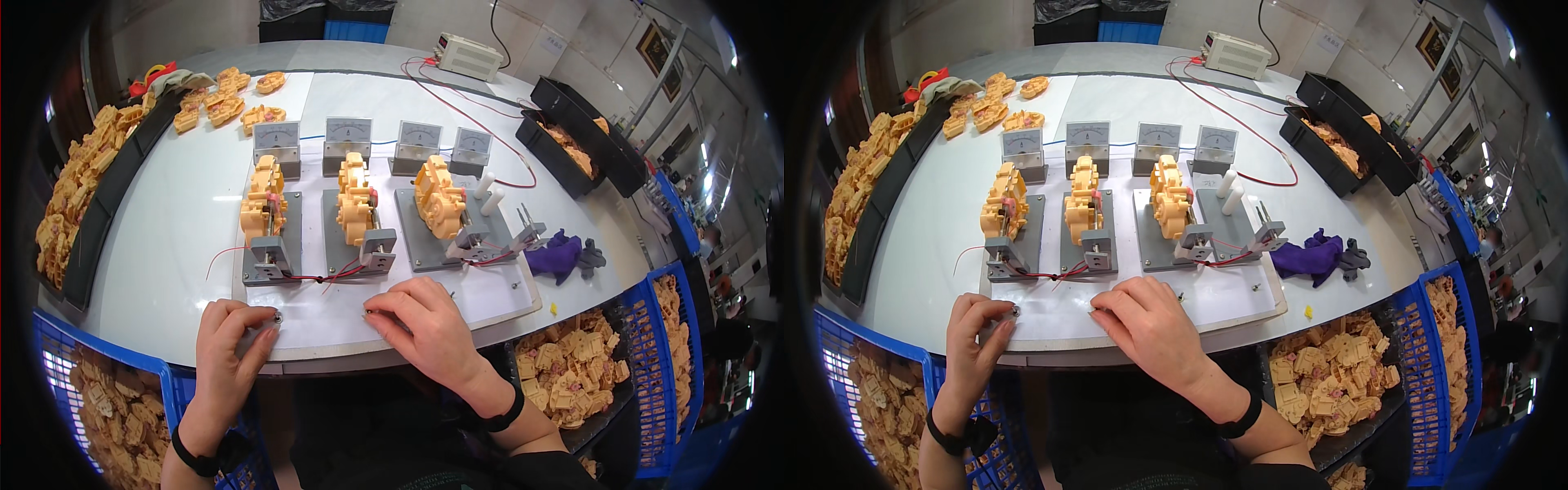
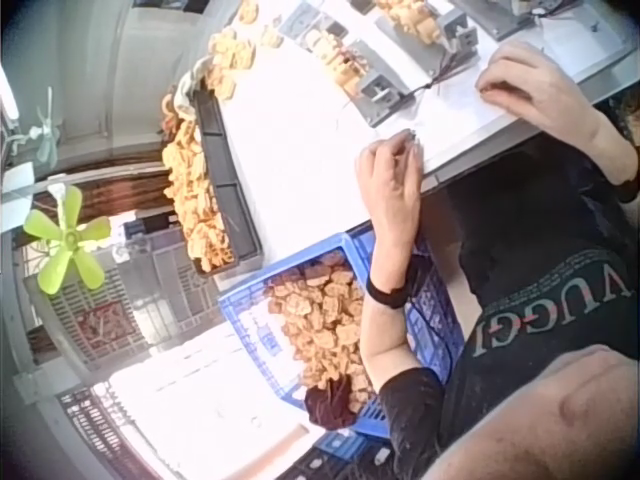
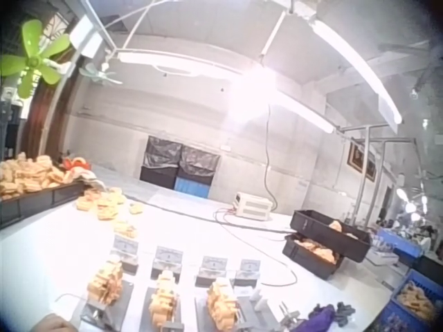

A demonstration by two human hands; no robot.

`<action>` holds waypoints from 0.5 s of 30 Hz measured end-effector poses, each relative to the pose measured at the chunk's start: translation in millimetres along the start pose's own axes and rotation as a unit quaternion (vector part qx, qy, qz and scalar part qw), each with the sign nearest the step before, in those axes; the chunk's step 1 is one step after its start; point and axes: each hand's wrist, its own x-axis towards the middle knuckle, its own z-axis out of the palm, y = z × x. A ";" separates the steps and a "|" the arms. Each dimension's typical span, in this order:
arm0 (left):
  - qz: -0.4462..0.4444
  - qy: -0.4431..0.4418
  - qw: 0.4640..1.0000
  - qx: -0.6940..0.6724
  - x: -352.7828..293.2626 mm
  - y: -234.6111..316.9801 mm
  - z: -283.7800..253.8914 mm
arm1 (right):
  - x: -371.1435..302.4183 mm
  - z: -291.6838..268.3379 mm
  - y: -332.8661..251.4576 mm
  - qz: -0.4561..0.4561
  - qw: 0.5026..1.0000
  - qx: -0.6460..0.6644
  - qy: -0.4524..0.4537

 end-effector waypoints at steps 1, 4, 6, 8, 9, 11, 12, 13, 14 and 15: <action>-0.001 0.000 1.000 0.001 0.0 0.0 0.0 | 0.2 -0.4 0.1 0.002 1.000 0.002 -0.003; 0.000 0.001 1.000 0.002 0.5 1.2 -0.2 | 1.1 -1.0 0.9 0.002 1.000 0.008 -0.005; 0.003 0.002 1.000 0.002 0.7 0.6 0.1 | 1.4 -1.0 1.4 0.001 1.000 0.011 -0.005; 0.006 0.003 1.000 0.002 0.9 -0.1 0.4 | 1.6 -1.1 1.6 0.000 1.000 0.014 -0.005; 0.008 0.005 1.000 0.001 1.0 -0.6 0.5 | 1.6 -1.0 1.7 0.001 1.000 0.017 -0.005; 0.009 0.008 1.000 0.000 0.8 -1.4 0.7 | 1.8 -0.7 1.5 0.001 1.000 0.021 -0.005; 0.009 0.007 1.000 -0.001 0.8 -1.8 0.8 | 1.8 -0.7 1.3 0.002 1.000 0.022 -0.006; 0.011 0.007 1.000 -0.002 1.1 -2.0 1.0 | 1.9 -0.8 1.4 0.004 1.000 0.022 -0.006; 0.011 0.007 1.000 -0.002 1.2 -2.1 1.2 | 2.1 -0.7 1.6 0.003 1.000 0.023 -0.006; 0.010 0.007 1.000 -0.001 1.3 -1.9 1.3 | 2.2 -0.5 1.9 0.007 1.000 0.026 -0.006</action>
